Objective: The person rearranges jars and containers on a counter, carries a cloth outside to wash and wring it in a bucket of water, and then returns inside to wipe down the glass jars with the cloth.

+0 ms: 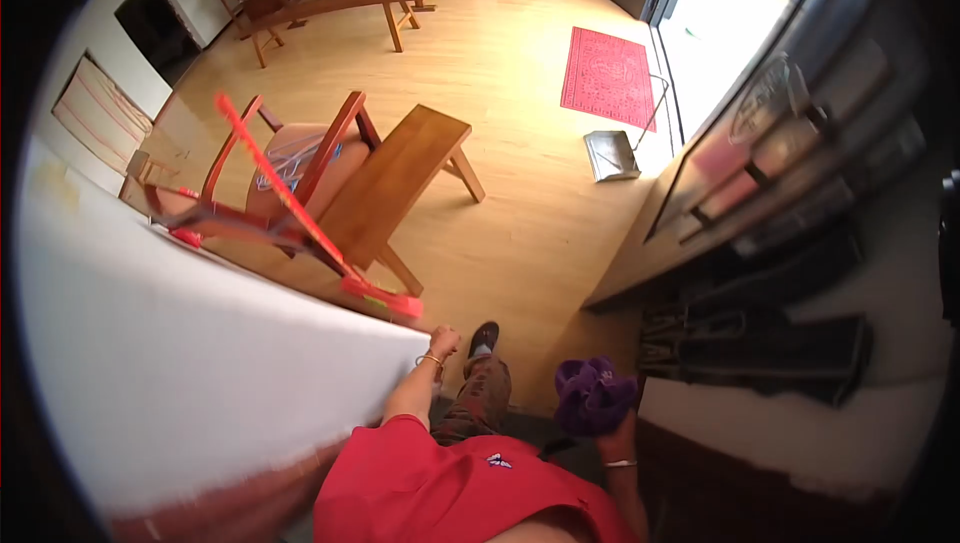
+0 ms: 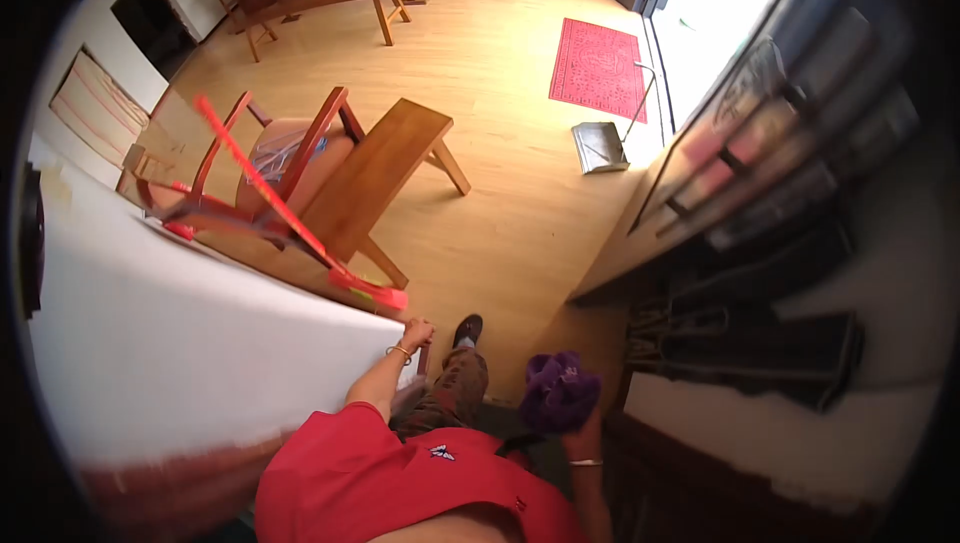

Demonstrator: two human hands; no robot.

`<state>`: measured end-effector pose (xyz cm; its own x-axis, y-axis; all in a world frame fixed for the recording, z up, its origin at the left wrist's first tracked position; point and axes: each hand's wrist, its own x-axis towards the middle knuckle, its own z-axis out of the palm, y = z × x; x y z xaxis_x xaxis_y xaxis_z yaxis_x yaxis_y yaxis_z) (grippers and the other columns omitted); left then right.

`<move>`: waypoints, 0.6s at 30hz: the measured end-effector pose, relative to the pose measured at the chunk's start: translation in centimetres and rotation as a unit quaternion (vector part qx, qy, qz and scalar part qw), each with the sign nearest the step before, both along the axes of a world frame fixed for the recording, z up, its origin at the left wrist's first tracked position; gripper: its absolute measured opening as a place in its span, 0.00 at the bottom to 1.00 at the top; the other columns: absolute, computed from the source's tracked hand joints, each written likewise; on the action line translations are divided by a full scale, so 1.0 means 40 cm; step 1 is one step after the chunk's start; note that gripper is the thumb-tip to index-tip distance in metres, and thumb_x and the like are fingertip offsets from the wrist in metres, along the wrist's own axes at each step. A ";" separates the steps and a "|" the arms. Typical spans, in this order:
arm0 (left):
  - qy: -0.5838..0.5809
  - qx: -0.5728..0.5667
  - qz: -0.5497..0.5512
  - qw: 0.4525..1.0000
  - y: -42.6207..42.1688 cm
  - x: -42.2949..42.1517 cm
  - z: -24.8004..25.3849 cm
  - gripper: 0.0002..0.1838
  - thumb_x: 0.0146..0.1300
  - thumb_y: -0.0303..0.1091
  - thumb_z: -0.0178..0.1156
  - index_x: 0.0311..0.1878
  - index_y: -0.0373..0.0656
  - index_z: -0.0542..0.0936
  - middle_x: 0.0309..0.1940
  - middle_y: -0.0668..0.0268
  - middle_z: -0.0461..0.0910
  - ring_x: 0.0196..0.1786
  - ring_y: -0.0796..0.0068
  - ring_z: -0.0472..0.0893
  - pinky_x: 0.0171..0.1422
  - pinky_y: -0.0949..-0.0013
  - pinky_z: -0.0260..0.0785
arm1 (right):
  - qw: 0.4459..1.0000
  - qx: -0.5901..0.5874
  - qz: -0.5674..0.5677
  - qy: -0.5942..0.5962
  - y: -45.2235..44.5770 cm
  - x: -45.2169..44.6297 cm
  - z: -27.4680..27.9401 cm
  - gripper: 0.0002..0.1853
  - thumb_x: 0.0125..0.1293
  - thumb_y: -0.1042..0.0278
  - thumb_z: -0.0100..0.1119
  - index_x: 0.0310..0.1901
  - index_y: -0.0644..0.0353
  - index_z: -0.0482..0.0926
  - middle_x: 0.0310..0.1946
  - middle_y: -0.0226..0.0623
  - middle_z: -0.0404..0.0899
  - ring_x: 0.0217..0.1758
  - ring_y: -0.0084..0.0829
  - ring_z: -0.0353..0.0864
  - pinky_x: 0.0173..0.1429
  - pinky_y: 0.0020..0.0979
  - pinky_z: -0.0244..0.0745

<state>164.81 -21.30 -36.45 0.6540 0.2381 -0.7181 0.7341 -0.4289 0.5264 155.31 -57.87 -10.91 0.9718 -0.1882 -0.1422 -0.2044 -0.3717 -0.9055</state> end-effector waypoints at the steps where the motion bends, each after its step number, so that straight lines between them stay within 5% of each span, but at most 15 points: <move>1: -0.062 -0.014 0.076 0.995 -0.012 0.048 0.006 0.08 0.52 0.36 0.57 0.28 0.42 0.79 0.17 0.62 0.78 0.17 0.71 0.79 0.20 0.69 0.71 | 0.920 0.373 -0.094 0.070 -0.002 0.041 -0.028 0.15 0.71 0.59 0.47 0.53 0.57 0.75 0.50 0.36 0.78 0.53 0.32 0.77 0.58 0.37 0.74; 2: -0.104 -0.171 0.082 0.976 0.047 0.088 -0.160 0.09 0.53 0.37 0.59 0.33 0.43 0.80 0.16 0.66 0.77 0.17 0.72 0.78 0.21 0.70 0.72 | 0.692 0.689 -0.172 0.128 0.013 0.108 -0.036 0.19 0.73 0.58 0.43 0.56 0.59 0.73 0.55 0.37 0.76 0.59 0.33 0.74 0.65 0.40 0.71; 3: -0.038 -0.076 0.009 0.996 0.008 0.179 0.009 0.11 0.56 0.39 0.59 0.38 0.43 0.80 0.18 0.68 0.77 0.18 0.71 0.78 0.22 0.71 0.73 | 0.652 0.721 -0.190 0.139 0.047 0.177 -0.025 0.20 0.72 0.57 0.42 0.57 0.60 0.73 0.55 0.39 0.76 0.61 0.36 0.73 0.67 0.42 0.68; 5: 0.001 -0.178 0.025 0.984 -0.013 0.308 0.109 0.18 0.61 0.45 0.58 0.47 0.42 0.77 0.32 0.63 0.80 0.29 0.70 0.82 0.26 0.69 0.76 | 0.664 0.718 -0.163 0.132 0.114 0.325 0.009 0.20 0.72 0.58 0.42 0.57 0.60 0.73 0.56 0.38 0.76 0.62 0.35 0.72 0.68 0.42 0.67; 7: 0.064 -0.370 0.046 0.926 -0.057 0.416 0.383 0.27 0.64 0.52 0.57 0.57 0.42 0.71 0.48 0.58 0.76 0.40 0.69 0.82 0.37 0.63 0.79 | 0.676 0.712 -0.144 0.120 0.170 0.466 0.064 0.20 0.72 0.59 0.42 0.58 0.61 0.72 0.56 0.38 0.76 0.62 0.35 0.72 0.69 0.42 0.65; 9: 0.142 -0.538 0.113 0.823 -0.116 0.505 0.491 0.33 0.65 0.56 0.56 0.64 0.43 0.65 0.61 0.53 0.68 0.52 0.62 0.78 0.54 0.56 0.75 | 0.719 0.677 -0.081 0.137 0.231 0.611 0.145 0.21 0.71 0.58 0.43 0.59 0.61 0.72 0.56 0.38 0.75 0.63 0.34 0.71 0.71 0.41 0.62; 11: 0.126 -0.753 0.096 0.639 -0.160 0.589 0.523 0.32 0.66 0.55 0.55 0.65 0.42 0.66 0.60 0.56 0.72 0.53 0.65 0.79 0.62 0.57 0.71 | 0.713 0.675 -0.037 0.185 0.256 0.723 0.184 0.22 0.69 0.57 0.48 0.59 0.62 0.71 0.56 0.39 0.76 0.61 0.34 0.74 0.68 0.40 0.66; 15: 0.019 -0.660 0.169 0.732 -0.224 0.781 0.673 0.19 0.68 0.41 0.56 0.56 0.39 0.75 0.48 0.62 0.81 0.48 0.73 0.81 0.58 0.66 0.74 | 0.748 0.609 -0.042 0.259 0.250 0.911 0.129 0.19 0.68 0.58 0.51 0.54 0.61 0.74 0.51 0.36 0.78 0.55 0.34 0.78 0.62 0.39 0.72; 18: -0.014 -0.639 0.207 0.741 -0.208 0.944 0.608 0.17 0.67 0.37 0.57 0.54 0.39 0.76 0.47 0.61 0.82 0.46 0.72 0.82 0.57 0.66 0.75 | 0.759 0.609 -0.050 0.226 0.223 1.029 0.115 0.16 0.65 0.62 0.57 0.51 0.60 0.76 0.45 0.34 0.81 0.46 0.29 0.81 0.51 0.33 0.77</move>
